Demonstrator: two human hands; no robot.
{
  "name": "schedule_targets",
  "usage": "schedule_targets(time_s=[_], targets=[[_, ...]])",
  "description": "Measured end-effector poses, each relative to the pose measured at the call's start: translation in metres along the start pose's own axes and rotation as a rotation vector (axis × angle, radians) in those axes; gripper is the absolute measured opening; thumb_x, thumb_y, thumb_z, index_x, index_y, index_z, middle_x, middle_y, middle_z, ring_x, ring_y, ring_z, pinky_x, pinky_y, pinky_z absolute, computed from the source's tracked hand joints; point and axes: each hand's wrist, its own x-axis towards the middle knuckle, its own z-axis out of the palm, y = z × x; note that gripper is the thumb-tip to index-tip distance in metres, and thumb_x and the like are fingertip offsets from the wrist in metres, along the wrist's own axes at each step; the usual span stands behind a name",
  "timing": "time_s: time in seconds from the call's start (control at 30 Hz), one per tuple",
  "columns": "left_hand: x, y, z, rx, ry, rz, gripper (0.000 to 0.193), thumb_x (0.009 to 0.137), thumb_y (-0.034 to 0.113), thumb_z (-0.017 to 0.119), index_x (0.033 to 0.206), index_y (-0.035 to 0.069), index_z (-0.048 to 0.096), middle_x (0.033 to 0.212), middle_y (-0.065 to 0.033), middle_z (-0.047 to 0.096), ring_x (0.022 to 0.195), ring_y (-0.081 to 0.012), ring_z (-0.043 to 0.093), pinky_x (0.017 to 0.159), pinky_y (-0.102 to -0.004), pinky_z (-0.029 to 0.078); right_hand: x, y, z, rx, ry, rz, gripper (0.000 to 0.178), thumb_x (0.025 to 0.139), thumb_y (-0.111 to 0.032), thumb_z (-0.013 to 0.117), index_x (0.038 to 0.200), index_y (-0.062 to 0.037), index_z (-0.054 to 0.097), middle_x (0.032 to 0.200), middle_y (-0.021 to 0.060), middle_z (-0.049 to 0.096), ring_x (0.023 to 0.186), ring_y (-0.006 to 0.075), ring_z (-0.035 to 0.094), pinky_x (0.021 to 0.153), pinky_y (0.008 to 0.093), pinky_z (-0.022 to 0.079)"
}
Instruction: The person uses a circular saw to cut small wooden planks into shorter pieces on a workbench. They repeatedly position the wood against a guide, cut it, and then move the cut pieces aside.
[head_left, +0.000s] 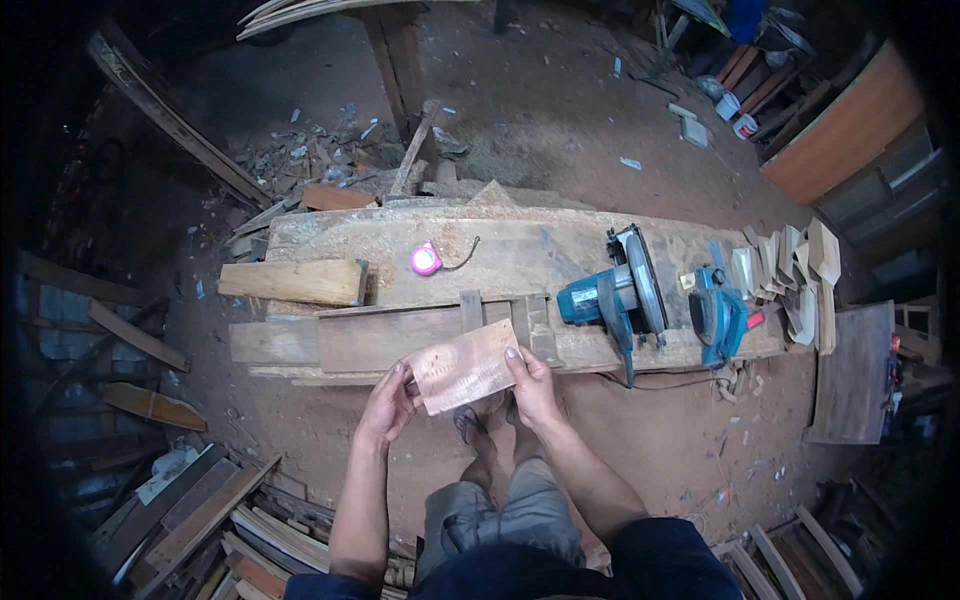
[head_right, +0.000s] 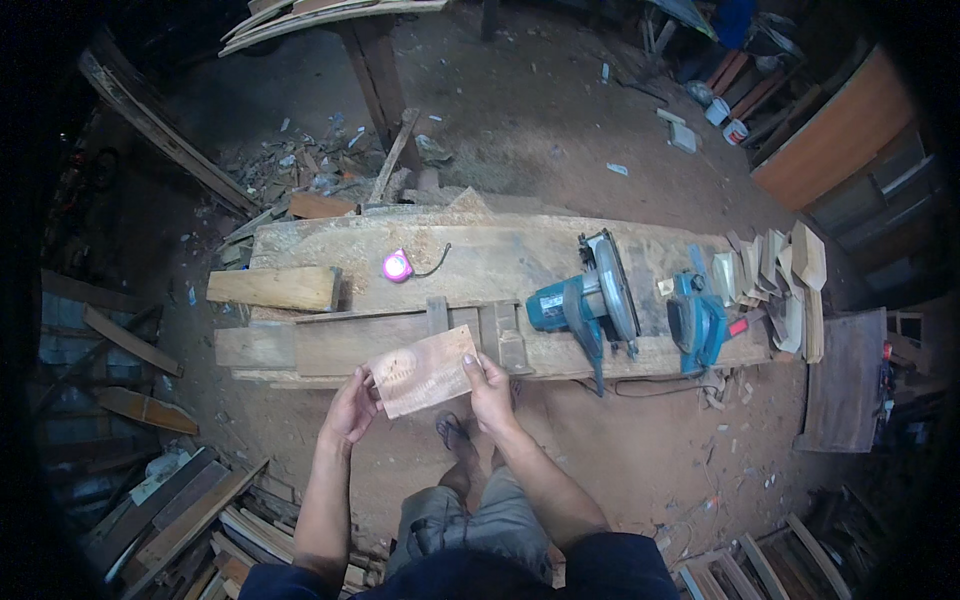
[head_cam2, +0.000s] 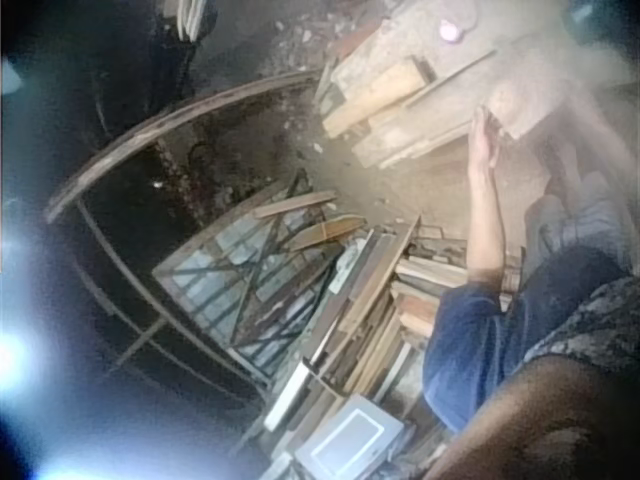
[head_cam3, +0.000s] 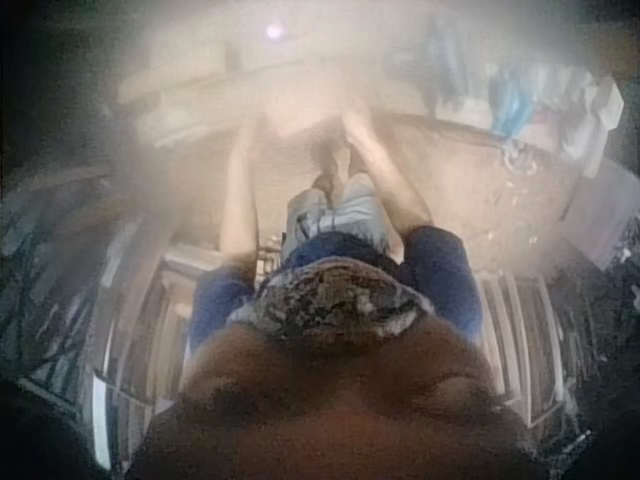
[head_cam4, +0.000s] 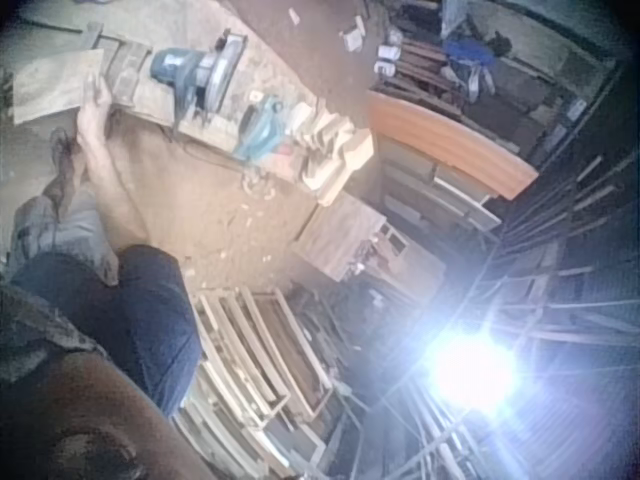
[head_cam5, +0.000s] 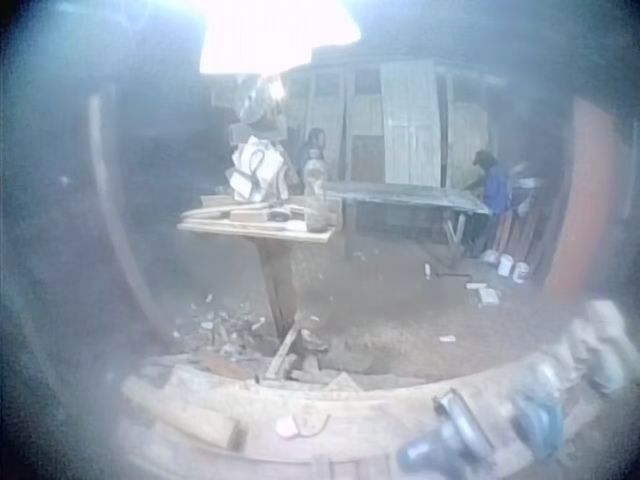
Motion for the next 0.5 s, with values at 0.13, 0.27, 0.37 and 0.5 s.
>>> schedule_targets(time_s=[0.13, 0.27, 0.37, 0.5], targets=[[0.007, -0.019, -0.011, 0.189, 0.128, 0.081, 0.038, 0.109, 0.028, 0.053, 0.139, 0.004, 0.056, 0.129, -0.0076, 0.066, 0.114, -0.0173, 0.063, 0.100, -0.0357, 0.051, -0.003, 0.012, 0.011, -0.009, 0.036, 0.018, 0.031, 0.106, -0.021, 0.062, 0.126, 0.0017, 0.066, 0.113, 0.0038, 0.071, 0.103, 0.0094, 0.062, 0.093, 0.0262, 0.048], [0.012, -0.028, -0.010, 0.171, 0.223, 0.187, 0.036, 0.109, 0.021, 0.053, 0.140, 0.002, 0.055, 0.132, -0.0091, 0.065, 0.119, -0.0168, 0.061, 0.104, -0.0325, 0.048, -0.006, 0.017, 0.019, -0.030, 0.026, 0.104, 0.031, 0.105, -0.021, 0.063, 0.127, 0.0013, 0.067, 0.112, 0.0037, 0.071, 0.104, 0.0091, 0.061, 0.096, 0.0258, 0.046], [0.017, -0.024, -0.012, 0.123, 0.265, 0.214, 0.038, 0.110, 0.021, 0.051, 0.142, 0.001, 0.053, 0.134, -0.0110, 0.064, 0.122, -0.0184, 0.060, 0.106, -0.0334, 0.046, 0.000, 0.023, 0.014, -0.102, -0.029, 0.101, 0.034, 0.104, -0.022, 0.064, 0.130, 0.0007, 0.066, 0.113, 0.0042, 0.071, 0.104, 0.0090, 0.061, 0.096, 0.0262, 0.046], [0.032, -0.019, -0.043, 0.225, 0.372, 0.287, 0.039, 0.111, 0.023, 0.050, 0.142, 0.000, 0.053, 0.134, -0.0108, 0.064, 0.124, -0.0173, 0.058, 0.108, -0.0326, 0.043, 0.000, 0.023, 0.019, -0.223, -0.050, 0.090, 0.033, 0.106, -0.021, 0.061, 0.132, -0.0017, 0.065, 0.115, 0.0086, 0.072, 0.098, 0.0118, 0.067, 0.084, 0.0276, 0.055]])
